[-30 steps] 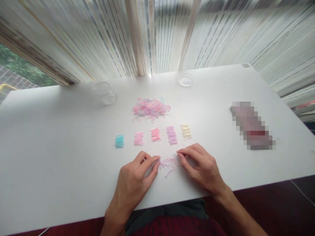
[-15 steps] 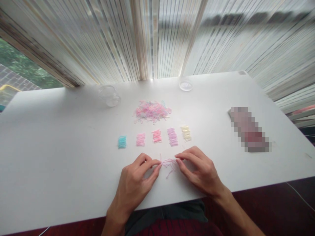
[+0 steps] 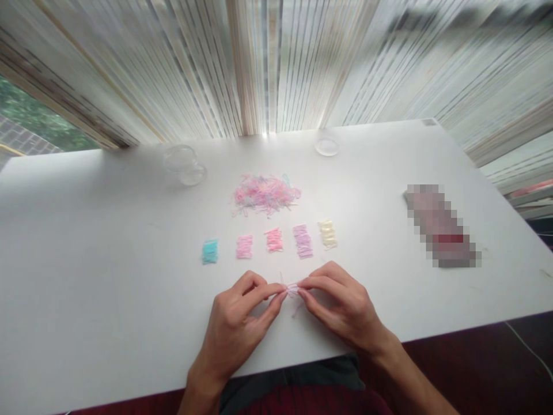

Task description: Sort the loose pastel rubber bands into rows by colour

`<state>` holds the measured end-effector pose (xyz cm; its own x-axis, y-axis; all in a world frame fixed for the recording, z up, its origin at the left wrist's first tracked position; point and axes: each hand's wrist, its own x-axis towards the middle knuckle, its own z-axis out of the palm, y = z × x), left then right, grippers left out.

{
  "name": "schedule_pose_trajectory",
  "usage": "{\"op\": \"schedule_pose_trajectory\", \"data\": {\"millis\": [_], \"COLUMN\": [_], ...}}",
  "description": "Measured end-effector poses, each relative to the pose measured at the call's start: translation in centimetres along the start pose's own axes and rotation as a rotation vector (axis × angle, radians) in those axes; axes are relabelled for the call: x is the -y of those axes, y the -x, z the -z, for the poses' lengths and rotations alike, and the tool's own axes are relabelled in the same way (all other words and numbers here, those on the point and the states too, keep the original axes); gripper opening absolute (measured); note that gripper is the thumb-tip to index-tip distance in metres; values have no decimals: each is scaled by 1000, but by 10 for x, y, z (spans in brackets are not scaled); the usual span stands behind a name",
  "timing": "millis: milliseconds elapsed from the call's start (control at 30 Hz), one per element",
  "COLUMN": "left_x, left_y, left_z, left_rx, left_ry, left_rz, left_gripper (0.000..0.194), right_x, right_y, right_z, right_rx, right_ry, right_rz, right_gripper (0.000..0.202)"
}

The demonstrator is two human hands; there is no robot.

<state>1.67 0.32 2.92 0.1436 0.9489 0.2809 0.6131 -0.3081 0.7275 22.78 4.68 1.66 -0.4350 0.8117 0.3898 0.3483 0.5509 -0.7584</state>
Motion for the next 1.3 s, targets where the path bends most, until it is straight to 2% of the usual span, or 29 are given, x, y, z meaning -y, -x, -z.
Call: {"op": "schedule_pose_trajectory", "data": {"millis": [167,333,500,733,1000,1300], "left_x": [2,3,3,4,2,4], "left_y": [1,2,1,1,0,4], "left_z": [-1,-3,-5,-6,-7,-11], "left_rx": [-13,-11,-10,-2,10,37], "left_ry": [-39,-105,-122,-143,-219,-362], "left_rz": [-1,-4,-11,-4,-31,-87], "left_gripper": [14,12,12,11,11,21], "right_x": [1,-8,-19,-19,-6,1], "right_y": [-3,-18,-27,-27,-15,11], "right_z": [4,16,19,17,19,12], "right_rx": [-22,-101,-87,-75,-141,13], "right_ry": [37,220,315,391,361,254], "right_rz": [-15,-76,-57,-37,-54,-57], "right_gripper": [11,11,14,16,19,17]}}
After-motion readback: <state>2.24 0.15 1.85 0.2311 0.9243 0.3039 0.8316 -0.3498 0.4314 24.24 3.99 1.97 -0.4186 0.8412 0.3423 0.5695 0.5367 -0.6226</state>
